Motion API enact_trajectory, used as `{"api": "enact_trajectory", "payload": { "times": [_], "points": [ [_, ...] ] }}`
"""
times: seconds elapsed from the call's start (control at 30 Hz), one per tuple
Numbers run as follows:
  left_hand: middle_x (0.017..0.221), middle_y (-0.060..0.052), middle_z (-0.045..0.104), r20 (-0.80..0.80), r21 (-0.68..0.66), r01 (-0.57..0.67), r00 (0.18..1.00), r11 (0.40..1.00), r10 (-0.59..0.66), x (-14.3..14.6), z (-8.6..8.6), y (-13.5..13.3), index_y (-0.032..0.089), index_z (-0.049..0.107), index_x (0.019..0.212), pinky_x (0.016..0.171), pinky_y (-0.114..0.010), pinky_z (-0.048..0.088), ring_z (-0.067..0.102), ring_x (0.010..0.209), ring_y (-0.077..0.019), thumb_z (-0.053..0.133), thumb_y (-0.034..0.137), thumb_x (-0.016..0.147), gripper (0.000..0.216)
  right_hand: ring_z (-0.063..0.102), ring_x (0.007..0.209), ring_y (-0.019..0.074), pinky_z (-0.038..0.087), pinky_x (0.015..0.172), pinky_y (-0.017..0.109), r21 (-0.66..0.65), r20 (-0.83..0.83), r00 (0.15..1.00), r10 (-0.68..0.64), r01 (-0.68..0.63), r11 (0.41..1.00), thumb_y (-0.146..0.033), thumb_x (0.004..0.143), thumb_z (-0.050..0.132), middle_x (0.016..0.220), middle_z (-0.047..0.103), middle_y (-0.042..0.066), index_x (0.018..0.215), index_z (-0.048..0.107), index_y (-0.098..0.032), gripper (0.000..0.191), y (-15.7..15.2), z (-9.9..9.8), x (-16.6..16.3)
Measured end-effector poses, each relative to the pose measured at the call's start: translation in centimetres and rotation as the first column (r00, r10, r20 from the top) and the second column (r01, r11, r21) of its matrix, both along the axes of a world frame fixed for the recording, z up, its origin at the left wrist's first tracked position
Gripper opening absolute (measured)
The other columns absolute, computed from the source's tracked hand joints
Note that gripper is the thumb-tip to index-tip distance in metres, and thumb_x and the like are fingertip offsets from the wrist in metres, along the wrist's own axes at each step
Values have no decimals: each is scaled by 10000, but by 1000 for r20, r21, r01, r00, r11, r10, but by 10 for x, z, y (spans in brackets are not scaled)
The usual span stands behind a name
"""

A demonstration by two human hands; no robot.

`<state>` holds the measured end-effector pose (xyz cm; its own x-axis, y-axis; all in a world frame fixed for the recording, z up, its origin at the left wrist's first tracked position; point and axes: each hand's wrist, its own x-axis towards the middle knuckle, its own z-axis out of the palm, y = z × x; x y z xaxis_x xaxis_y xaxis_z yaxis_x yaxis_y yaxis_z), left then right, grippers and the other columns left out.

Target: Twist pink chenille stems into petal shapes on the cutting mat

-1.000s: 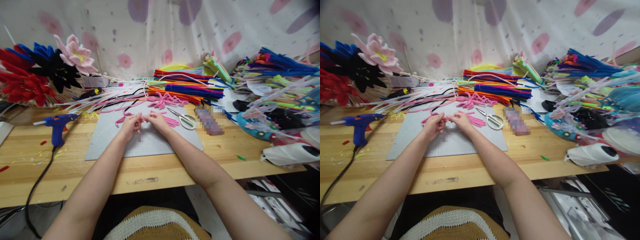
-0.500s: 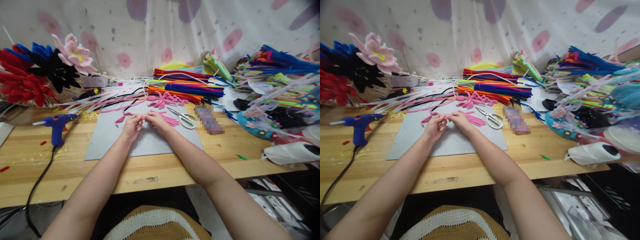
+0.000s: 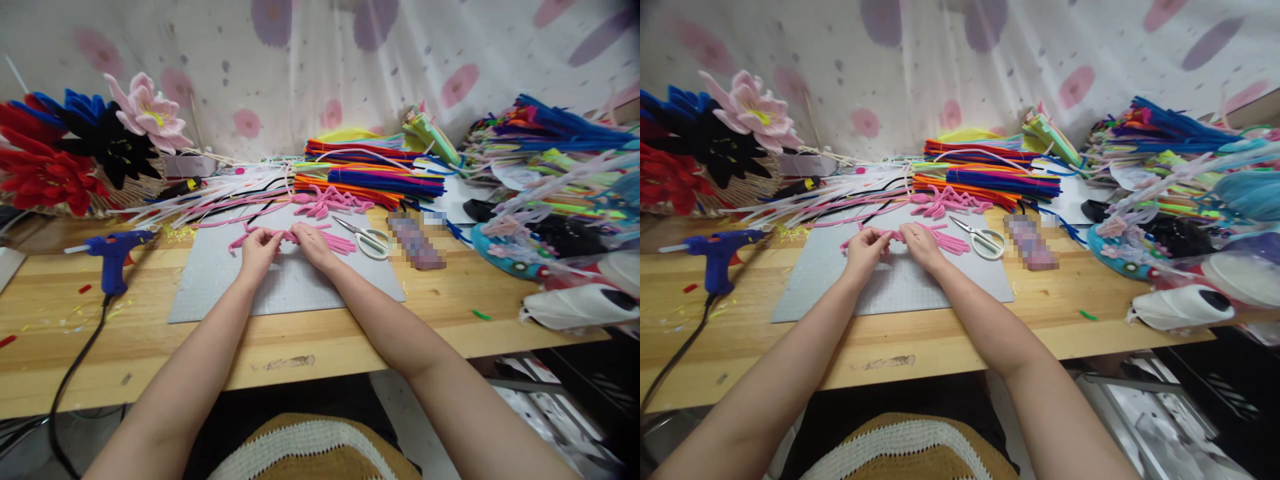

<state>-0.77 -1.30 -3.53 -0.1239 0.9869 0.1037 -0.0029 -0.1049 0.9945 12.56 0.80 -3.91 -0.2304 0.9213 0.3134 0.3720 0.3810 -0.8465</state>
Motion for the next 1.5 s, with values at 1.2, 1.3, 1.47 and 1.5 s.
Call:
{"api": "enact_trajectory", "payload": {
  "times": [1.2,1.3,1.47,1.5],
  "points": [
    [655,-4,617,-445,121,-106,883,987,149,-5,-5,1,174,627,771,589,-236,422,562,608,-125,568,185,665,123,520,562,93,384,563,222,-162,82,980,-180,192,968,-255,686,554,600,607,-9,645,605,-152,122,-2,-8,-11],
    [630,-3,603,-392,89,-113,909,990,139,-6,-8,3,173,626,770,555,-229,416,547,583,-122,587,199,650,128,514,564,94,384,557,222,-166,69,985,-159,169,972,-257,693,547,600,602,-7,641,600,-155,126,-2,-8,-11],
    [613,9,582,-25,-61,-34,999,998,33,-2,-4,3,158,611,748,501,-226,444,536,541,-109,646,239,593,178,498,545,87,393,539,217,-202,-11,995,-104,99,974,-264,713,535,604,598,-7,647,583,-159,133,-4,-6,-11],
    [609,12,577,41,-87,-15,999,996,19,-1,-3,2,154,606,734,497,-230,452,535,535,-108,663,254,578,193,497,539,85,399,538,216,-215,-31,996,-87,78,974,-269,718,533,602,596,-9,651,578,-159,137,-4,-5,-11]
  ]
}}
